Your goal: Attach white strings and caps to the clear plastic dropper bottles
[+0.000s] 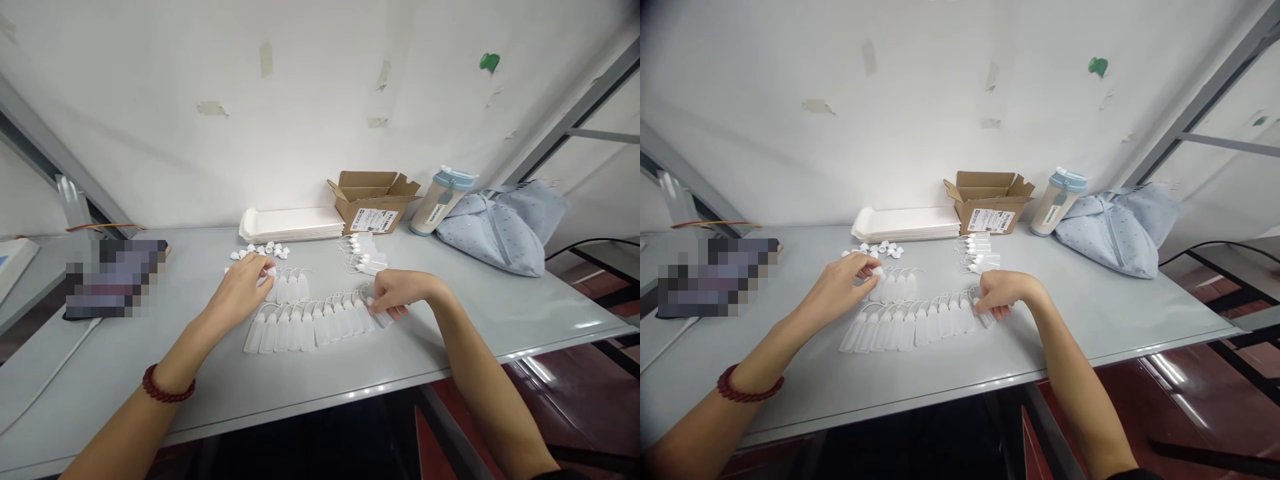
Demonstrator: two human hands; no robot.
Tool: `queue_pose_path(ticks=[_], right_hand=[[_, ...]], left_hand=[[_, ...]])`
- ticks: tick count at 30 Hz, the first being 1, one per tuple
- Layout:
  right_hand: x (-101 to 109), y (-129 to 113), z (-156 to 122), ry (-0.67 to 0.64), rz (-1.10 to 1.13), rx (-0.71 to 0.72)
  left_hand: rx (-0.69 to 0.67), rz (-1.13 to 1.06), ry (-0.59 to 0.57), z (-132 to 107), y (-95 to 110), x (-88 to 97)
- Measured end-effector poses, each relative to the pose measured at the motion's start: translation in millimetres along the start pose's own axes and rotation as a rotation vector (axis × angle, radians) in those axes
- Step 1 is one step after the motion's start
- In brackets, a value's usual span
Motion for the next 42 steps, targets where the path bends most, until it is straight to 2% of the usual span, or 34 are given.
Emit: queue_pose_path(ticks=[4,9,11,15,18,22,27,30,36,39,42], right_hand=[[15.3,-8.1,-3.1,0.124,0.060,0.123],[45.1,-26.0,-12.7,0.469,0.297,0.344],[47.8,-33.8,-13.8,0.576,0.421,0.429],[36.4,-54.5,-11.5,0.665,0.601,0.569],[22.2,-74.5,-11.7,0.635,0.586,0.653],[5.9,-95.3,-15.3,0.518,0.521,0.776],[-6.1,-98.8,-11.2,0.333,0.588,0.789],[-8.7,-99.1,-10.2,0.269,0.614,0.785],[-2.2,-96.4,-11.4,0.365,0.593,0.780],[1.8,-89.4,-7.0,0.402,0.694,0.740],[3.4,-87.4,-4.9,0.383,0.778,0.742]], left_hand=[[0.032,-0.050,-0.021,-0.8,5.0,0.2],[0.065,-0.257,-0.081,-7.1,21.1,-3.1],[0.058,-0.332,-0.109,-10.4,30.2,-7.2],[0.029,-0.447,-0.172,-14.8,46.4,-17.6],[0.011,-0.493,-0.177,-14.7,51.4,-18.5],[0.000,-0.546,-0.157,-12.9,50.8,-11.1],[-0.073,-0.705,-0.246,-15.6,60.0,-10.1],[-0.107,-0.743,-0.251,-17.0,63.9,-8.1],[-0.123,-0.680,-0.223,-16.4,62.9,-3.2],[-0.104,-0.636,-0.196,-15.3,59.5,-2.1],[-0.091,-0.624,-0.177,-15.2,57.1,-2.5]])
Point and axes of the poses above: each hand's wrist, its own z-axis towards the middle knuckle, its own x-axis out of the back of the hand, y = z × x, the point moved 9 cm from there along z, towards the middle knuckle, and after that the axes turned 5 degrees about z, right-handed, at the moved point
